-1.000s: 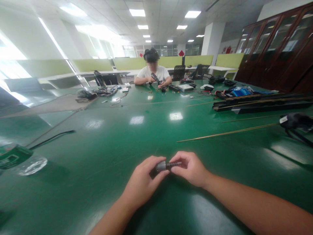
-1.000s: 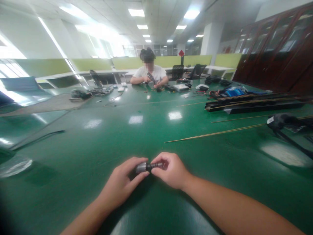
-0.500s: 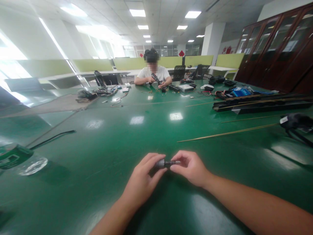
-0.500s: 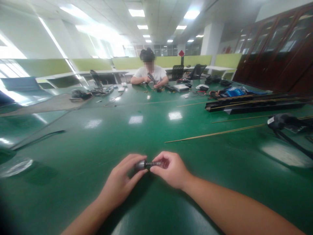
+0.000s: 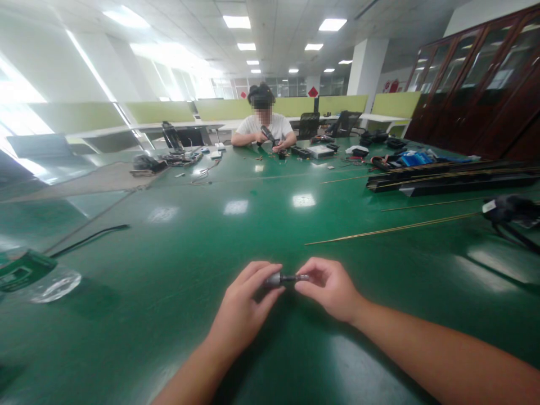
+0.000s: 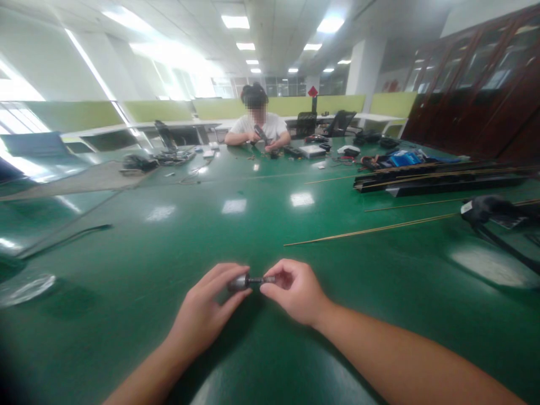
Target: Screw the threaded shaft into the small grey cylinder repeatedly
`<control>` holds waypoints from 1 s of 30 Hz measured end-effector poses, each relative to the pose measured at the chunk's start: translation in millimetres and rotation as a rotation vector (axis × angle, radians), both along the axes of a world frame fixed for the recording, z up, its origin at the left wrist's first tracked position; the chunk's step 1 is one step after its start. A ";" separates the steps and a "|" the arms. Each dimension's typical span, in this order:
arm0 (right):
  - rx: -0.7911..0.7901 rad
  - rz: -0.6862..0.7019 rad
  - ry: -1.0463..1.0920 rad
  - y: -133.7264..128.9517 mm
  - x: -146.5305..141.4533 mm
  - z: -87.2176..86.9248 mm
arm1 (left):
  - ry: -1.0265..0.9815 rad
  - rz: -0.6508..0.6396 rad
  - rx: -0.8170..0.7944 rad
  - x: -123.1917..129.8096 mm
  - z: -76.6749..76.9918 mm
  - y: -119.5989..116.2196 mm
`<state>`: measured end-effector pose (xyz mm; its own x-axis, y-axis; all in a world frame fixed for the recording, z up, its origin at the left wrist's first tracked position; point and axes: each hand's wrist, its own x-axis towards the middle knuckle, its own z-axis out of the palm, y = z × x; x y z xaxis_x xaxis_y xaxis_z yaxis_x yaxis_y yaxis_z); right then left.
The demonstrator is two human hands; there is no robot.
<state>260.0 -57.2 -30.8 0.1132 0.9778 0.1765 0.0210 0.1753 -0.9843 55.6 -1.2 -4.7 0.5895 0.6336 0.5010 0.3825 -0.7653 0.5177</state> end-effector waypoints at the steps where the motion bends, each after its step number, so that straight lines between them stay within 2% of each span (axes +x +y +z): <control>1: -0.003 -0.001 -0.002 -0.2 0.0 0.1 | 0.001 0.000 -0.003 -0.2 -0.4 0.3; 19: -0.028 -0.069 0.031 1.2 1.9 0.5 | 0.011 0.044 -0.020 -4.4 2.3 4.5; 24: -0.016 -0.099 0.131 1.0 2.8 3.0 | -0.015 0.157 -0.053 -7.2 5.6 9.1; 26: -0.013 -0.089 0.149 1.1 2.9 3.7 | -0.069 0.243 -0.151 -7.1 12.5 11.2; 30: -0.017 -0.047 0.135 1.2 2.0 3.7 | -0.299 0.323 -0.510 -21.9 33.1 12.1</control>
<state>262.1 -56.0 -27.1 0.1802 0.9736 0.1399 -0.1035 0.1603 -0.9816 33.7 10.9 28.4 0.2133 0.9553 0.2046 0.3355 -0.2683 0.9030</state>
